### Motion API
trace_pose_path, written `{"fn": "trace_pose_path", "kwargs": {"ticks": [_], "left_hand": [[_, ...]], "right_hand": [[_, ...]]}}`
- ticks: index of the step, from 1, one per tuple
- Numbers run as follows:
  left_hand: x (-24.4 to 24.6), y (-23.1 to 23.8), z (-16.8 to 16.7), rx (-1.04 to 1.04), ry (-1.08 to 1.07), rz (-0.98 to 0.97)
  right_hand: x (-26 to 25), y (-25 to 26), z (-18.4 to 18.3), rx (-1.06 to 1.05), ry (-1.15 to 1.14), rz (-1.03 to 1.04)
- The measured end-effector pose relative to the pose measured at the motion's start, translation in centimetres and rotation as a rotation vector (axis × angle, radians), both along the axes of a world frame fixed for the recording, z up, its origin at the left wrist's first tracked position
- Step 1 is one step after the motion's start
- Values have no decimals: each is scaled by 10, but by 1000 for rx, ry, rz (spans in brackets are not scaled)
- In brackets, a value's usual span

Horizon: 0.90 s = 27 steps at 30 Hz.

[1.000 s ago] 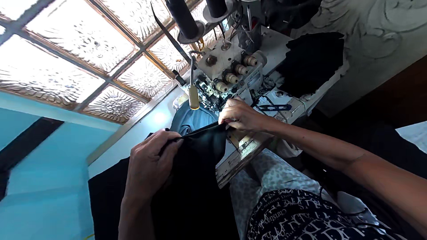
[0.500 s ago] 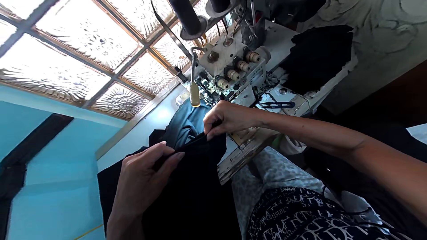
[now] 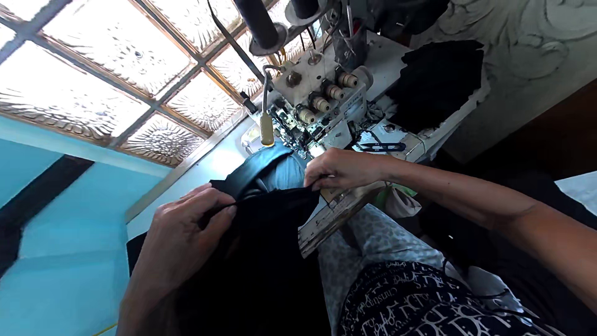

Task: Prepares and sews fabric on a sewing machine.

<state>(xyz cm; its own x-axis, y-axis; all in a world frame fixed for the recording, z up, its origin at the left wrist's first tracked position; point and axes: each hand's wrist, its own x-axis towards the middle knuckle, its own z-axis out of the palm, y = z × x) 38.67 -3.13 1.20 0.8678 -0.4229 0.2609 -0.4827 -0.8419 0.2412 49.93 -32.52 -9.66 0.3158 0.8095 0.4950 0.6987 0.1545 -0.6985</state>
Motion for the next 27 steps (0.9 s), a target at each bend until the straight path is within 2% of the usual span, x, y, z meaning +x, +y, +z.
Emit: {"fn": "trace_pose_path", "kwargs": {"ticks": [8, 14, 27], "left_hand": [[9, -42, -5, 135, -111, -93], [20, -54, -22, 147, -145, -113], [43, -64, -54, 149, -269, -64]], "right_hand": [[-28, -26, -11, -179, 4, -142], [-25, -23, -28, -85, 73, -173], [4, 5, -33, -3, 147, -283]]}}
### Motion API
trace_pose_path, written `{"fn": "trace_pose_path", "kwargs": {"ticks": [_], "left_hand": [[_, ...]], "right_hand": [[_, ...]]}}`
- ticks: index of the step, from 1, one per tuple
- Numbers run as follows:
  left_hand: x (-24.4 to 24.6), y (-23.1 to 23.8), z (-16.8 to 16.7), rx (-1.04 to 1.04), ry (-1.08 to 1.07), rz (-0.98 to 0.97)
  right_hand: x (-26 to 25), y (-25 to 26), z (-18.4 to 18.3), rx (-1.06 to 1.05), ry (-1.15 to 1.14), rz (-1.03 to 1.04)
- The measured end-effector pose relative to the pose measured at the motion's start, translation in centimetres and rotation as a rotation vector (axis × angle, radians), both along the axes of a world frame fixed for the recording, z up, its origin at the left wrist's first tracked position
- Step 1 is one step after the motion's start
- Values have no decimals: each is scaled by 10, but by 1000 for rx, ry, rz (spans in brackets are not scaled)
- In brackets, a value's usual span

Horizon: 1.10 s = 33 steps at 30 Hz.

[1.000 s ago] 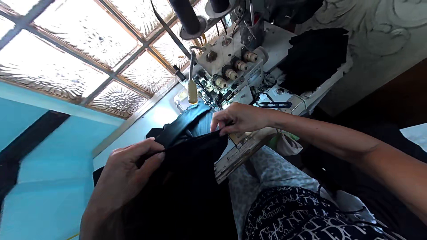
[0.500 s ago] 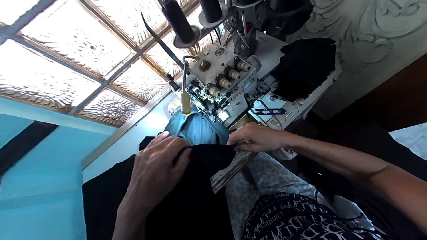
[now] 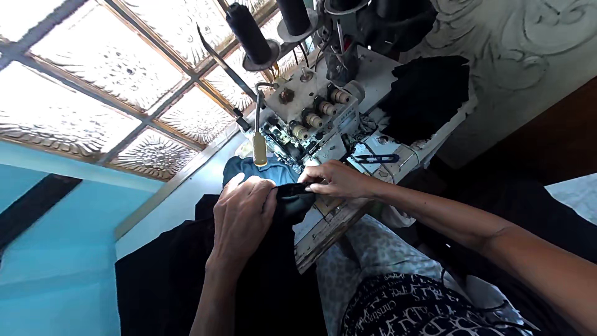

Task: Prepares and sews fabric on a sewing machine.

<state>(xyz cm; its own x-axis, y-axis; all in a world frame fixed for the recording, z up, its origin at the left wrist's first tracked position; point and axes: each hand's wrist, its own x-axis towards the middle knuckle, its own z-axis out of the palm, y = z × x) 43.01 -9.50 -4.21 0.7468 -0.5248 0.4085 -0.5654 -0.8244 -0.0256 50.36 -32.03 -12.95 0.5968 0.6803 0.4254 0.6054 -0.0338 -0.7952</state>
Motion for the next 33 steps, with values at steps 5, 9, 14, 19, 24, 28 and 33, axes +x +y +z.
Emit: {"fn": "trace_pose_path", "kwargs": {"ticks": [5, 9, 14, 19, 24, 28, 33], "left_hand": [[3, 4, -5, -166, 179, 87], [1, 6, 4, -417, 537, 176], [-4, -8, 5, -613, 725, 95], [-3, -20, 0, -583, 716, 4], [-14, -36, -2, -413, 563, 41], [-35, -54, -28, -226, 202, 125], [-29, -41, -89, 23, -142, 337]], "right_hand": [[0, 0, -6, 28, 26, -4], [3, -1, -8, 51, 45, 38], [-2, -8, -7, 106, 54, 121], [-12, -16, -7, 144, -3, 133], [-29, -18, 8, 12, 27, 20], [-35, -19, 5, 14, 3, -64], [-34, -23, -3, 6, 18, -85]]}}
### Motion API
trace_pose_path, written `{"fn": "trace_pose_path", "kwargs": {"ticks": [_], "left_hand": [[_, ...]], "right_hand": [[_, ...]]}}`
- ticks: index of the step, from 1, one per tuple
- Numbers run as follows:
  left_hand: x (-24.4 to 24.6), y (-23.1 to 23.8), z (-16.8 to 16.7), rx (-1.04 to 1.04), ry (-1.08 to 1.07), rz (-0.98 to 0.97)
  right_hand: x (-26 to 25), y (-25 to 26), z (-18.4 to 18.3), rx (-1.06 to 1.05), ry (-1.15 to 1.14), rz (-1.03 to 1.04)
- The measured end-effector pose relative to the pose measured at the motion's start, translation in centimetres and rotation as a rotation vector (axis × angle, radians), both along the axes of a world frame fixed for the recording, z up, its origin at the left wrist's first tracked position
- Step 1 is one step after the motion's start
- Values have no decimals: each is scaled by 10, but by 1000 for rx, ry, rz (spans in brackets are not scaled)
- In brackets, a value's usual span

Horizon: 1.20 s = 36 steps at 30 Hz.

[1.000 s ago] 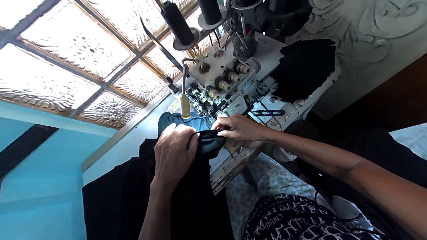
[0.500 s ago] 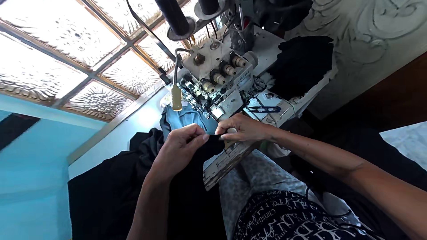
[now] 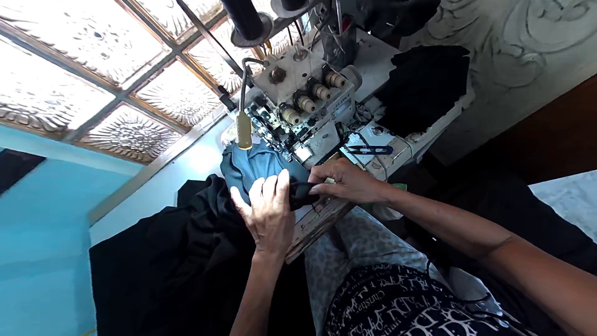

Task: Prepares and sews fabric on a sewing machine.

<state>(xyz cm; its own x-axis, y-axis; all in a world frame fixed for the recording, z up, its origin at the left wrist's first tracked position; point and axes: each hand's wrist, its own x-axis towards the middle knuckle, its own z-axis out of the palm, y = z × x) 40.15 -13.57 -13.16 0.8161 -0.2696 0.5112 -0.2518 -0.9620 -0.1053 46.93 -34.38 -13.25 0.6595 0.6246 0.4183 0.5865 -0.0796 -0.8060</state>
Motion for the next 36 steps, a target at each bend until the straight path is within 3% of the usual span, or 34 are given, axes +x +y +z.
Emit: {"fn": "trace_pose_path", "kwargs": {"ticks": [3, 9, 13, 15, 18, 25, 36], "left_hand": [[1, 17, -6, -10, -80, -10], [9, 39, 34, 84, -47, 12], [4, 20, 37, 149, 236, 120], [-9, -3, 36, 123, 299, 27], [-17, -22, 18, 45, 243, -135], [20, -9, -19, -59, -63, -166], [19, -9, 5, -84, 48, -156]], "right_hand": [[-1, 0, 0, -15, -15, -12], [-9, 10, -3, -23, -46, 0], [-17, 11, -10, -65, -72, -28], [-20, 8, -13, -44, -55, -25], [-27, 7, -20, 67, -43, -64], [-34, 10, -24, 157, 42, -139], [-27, 9, -14, 77, -16, -176]]}}
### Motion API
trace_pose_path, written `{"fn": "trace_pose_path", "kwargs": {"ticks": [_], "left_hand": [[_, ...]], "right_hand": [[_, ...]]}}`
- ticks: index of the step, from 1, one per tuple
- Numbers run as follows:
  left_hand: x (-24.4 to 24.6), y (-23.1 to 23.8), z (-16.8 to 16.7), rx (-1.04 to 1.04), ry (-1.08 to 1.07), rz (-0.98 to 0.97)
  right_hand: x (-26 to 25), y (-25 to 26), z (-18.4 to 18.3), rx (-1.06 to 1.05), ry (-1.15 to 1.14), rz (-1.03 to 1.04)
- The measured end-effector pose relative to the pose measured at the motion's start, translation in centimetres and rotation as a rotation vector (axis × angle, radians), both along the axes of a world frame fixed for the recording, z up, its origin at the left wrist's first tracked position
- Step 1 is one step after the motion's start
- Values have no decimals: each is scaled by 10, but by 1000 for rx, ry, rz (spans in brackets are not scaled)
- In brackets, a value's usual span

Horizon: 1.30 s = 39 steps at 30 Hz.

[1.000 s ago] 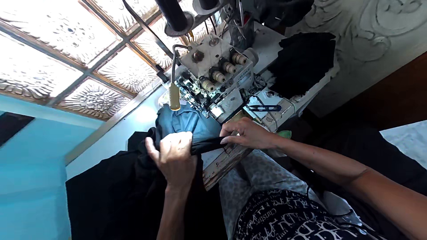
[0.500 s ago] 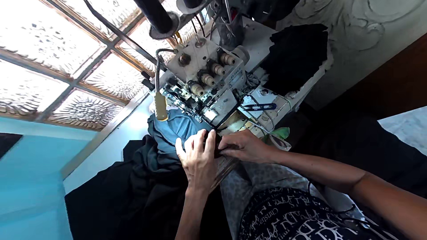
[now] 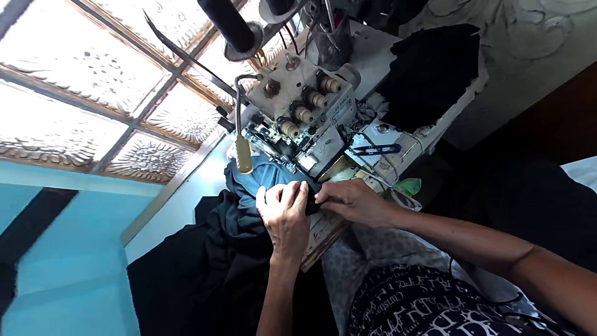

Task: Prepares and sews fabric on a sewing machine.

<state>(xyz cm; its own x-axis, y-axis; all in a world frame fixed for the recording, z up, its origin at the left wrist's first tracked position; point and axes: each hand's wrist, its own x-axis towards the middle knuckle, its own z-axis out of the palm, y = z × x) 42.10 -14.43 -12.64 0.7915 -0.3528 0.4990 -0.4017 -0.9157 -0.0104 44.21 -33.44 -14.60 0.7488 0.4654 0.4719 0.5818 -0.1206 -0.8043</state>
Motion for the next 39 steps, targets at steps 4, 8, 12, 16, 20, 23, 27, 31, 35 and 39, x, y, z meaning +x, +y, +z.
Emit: {"fn": "trace_pose_path", "kwargs": {"ticks": [4, 8, 12, 16, 20, 23, 27, 31, 35, 39], "left_hand": [[13, 9, 5, 36, 40, -17], [9, 9, 5, 19, 74, -35], [-2, 3, 4, 17, 103, -48], [-6, 1, 1, 2, 82, -37], [-5, -1, 1, -10, 66, -16], [4, 1, 1, 4, 65, 13], [9, 3, 2, 3, 61, 33], [-1, 1, 5, -31, 44, 31], [-3, 5, 7, -56, 87, 39], [12, 18, 5, -101, 77, 43]], "right_hand": [[16, 12, -5, -13, -80, -21], [15, 14, -8, -9, -169, -24], [5, 12, -16, -45, -305, -82], [-1, 12, -14, -92, -398, -143], [2, 14, -14, -120, -441, -173], [16, 22, -18, -114, -486, -220], [30, 32, -23, -87, -555, -291], [28, 34, -28, -75, -622, -360], [28, 37, -27, -139, -674, -425], [29, 45, -24, -260, -756, -516]]}}
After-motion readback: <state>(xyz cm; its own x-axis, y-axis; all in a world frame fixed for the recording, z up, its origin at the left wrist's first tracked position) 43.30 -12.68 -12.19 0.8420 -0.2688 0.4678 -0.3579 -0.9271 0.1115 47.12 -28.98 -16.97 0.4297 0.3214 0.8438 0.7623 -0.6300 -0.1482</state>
